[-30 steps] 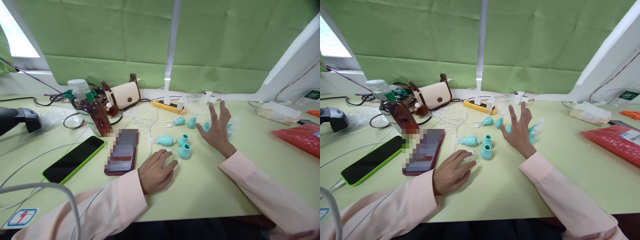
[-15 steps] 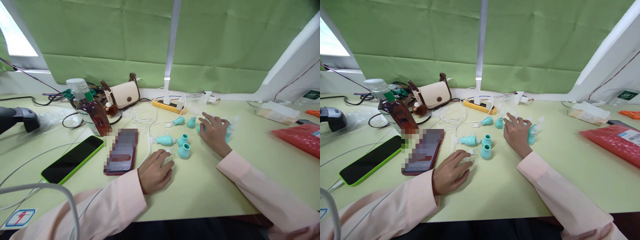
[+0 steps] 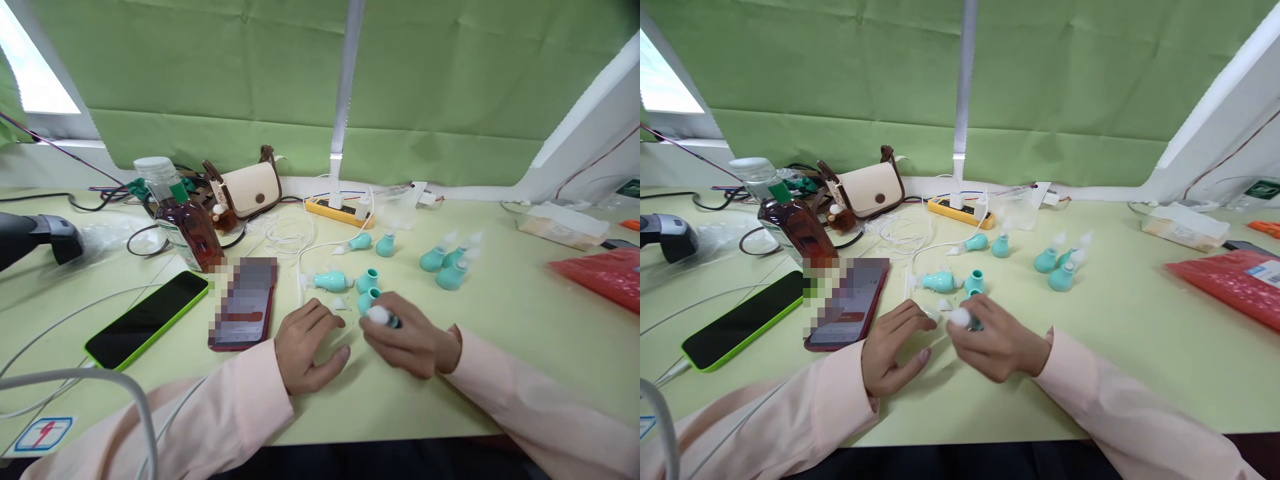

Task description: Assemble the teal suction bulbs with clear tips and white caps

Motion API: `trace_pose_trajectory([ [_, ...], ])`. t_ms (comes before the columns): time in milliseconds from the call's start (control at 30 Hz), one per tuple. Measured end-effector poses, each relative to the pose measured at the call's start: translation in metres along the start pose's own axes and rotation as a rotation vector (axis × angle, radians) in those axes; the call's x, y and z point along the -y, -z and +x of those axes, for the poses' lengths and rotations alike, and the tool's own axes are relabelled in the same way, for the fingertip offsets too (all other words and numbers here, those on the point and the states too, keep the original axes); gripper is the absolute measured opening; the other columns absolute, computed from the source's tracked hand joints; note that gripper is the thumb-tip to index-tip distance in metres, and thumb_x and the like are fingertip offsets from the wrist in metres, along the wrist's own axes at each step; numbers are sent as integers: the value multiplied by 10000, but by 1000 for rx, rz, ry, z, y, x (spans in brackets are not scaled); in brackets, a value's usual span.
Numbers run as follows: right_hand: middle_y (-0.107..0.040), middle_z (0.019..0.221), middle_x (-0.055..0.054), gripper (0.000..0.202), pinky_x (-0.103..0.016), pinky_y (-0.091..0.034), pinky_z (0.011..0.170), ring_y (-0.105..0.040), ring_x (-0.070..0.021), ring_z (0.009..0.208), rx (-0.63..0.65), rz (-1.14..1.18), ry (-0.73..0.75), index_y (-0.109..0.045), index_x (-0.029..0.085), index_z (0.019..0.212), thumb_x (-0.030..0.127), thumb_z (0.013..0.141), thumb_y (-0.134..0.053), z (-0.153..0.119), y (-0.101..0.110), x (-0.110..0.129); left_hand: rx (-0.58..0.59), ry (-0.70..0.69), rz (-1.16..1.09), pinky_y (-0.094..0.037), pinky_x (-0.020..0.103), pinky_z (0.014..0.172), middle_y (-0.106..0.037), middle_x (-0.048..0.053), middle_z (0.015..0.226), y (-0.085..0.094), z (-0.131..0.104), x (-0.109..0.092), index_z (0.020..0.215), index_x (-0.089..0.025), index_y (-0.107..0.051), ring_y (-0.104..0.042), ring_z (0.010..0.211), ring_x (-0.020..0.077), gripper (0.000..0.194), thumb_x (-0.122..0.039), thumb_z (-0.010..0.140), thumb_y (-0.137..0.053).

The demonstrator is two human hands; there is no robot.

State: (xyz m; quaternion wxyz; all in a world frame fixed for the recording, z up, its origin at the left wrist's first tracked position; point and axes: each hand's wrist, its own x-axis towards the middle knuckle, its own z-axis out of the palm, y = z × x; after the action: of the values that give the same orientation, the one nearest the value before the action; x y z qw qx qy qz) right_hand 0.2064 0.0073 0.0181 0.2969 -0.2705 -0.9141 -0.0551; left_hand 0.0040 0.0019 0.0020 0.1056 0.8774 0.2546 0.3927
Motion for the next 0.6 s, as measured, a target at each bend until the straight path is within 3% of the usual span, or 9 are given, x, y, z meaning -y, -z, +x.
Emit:
trace_pose_trajectory([
  [133,-499,662,-43,217,-307,-368,561,-384,-146,627,164,-4,304,-522,161,673,122,777,-336,8,-11,20,79,51,-101,-376,279,534,-496,45,608,0,0,0,706,-144,-491,-438,596,159,259,-390,753,-421],
  [333,-477,616,-15,255,-289,-325,537,-334,-125,578,191,-7,365,-481,150,569,92,766,-330,6,-19,25,301,247,-156,-309,231,502,-448,-8,527,-4,2,-2,550,-165,-425,-404,515,108,354,-287,850,-282],
  [433,-500,650,-21,283,-294,-309,525,-323,-123,571,141,-40,404,-484,141,538,70,759,-323,6,-19,24,279,346,-288,-289,225,505,-401,-27,509,-4,3,-6,526,-161,-370,-368,492,88,388,-244,874,-220],
  [600,-516,712,-35,282,-310,-313,548,-372,-141,623,99,-93,435,-499,144,544,75,767,-341,3,-20,20,219,540,-535,-247,224,460,-289,-48,464,-6,4,-9,490,-164,-306,-275,448,75,420,-328,869,-235],
])
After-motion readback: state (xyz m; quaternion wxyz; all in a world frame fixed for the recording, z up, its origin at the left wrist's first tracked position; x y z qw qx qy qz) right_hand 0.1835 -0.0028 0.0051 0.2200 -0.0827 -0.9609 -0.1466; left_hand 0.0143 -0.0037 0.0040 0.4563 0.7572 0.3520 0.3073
